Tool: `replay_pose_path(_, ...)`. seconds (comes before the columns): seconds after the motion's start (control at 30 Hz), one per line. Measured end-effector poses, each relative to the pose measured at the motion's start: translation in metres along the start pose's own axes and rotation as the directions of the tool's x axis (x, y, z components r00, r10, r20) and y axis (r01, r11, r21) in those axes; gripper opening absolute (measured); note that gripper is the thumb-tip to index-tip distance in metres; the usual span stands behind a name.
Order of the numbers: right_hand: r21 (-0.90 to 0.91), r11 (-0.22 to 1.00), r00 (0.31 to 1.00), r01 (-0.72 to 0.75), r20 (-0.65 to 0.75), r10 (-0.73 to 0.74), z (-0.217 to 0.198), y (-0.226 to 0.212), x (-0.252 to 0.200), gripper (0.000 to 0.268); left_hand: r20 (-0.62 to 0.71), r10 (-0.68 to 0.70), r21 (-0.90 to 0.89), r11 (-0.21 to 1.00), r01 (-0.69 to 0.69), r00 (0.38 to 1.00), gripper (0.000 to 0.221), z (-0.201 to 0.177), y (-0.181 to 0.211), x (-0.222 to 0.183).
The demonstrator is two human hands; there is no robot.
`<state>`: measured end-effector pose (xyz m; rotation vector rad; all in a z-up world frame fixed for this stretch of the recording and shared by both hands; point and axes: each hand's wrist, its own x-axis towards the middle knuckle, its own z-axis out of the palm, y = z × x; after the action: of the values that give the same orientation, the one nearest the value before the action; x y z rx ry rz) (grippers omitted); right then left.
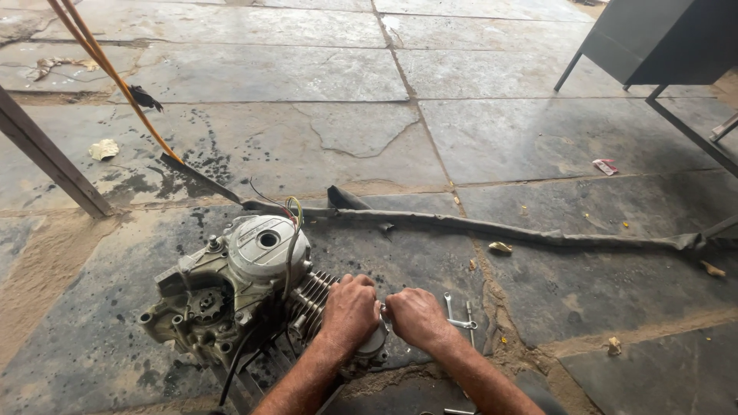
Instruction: The recorder is repairing a small motorcycle engine by using various wrenches and tools to disassemble and reassemble parts of the cylinder and gear mechanisms.
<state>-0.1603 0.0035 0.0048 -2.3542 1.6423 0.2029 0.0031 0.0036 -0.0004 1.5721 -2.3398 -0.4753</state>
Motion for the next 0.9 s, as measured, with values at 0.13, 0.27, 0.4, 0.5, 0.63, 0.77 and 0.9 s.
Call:
replay_pose_path(0.13,0.02,0.999,0.995,0.034,-0.095,-0.032,0.001,0.004,-0.004,0.026,-0.002,-0.004,0.0,1.0,0.004,1.0,0.021,-0.011,0.004,-0.001)
replay_pose_path(0.27,0.066,0.994,0.986,0.09,-0.144,-0.079,0.011,0.014,-0.002,0.026,0.003,-0.017,-0.039,0.999,0.017,1.0,0.021,-0.012,0.006,-0.003)
replay_pose_path(0.4,0.162,0.987,1.0,-0.006,0.006,0.005,0.002,0.016,-0.005,0.025,-0.005,-0.005,-0.056,0.998,0.005,1.0,0.02,-0.003,-0.002,-0.002)
replay_pose_path(0.5,0.195,0.981,1.0,0.006,-0.009,-0.004,-0.003,0.015,-0.009,0.025,-0.001,-0.005,-0.063,0.998,0.005,1.0,0.02,-0.003,-0.002,-0.003)
replay_pose_path(0.63,0.074,0.985,0.971,0.159,-0.193,-0.142,0.004,0.021,-0.007,0.026,0.023,-0.019,-0.056,0.998,0.02,1.0,0.02,-0.01,0.003,-0.002)
replay_pose_path(0.77,0.146,0.973,0.965,0.177,-0.221,-0.142,0.007,0.024,-0.004,0.026,0.042,-0.033,-0.047,0.998,0.035,0.999,0.019,-0.014,0.005,-0.002)
replay_pose_path(0.9,0.28,0.959,0.999,0.032,-0.02,-0.027,0.001,0.019,-0.005,0.033,0.034,-0.029,-0.026,0.999,0.03,0.999,0.019,-0.006,0.001,0.0)
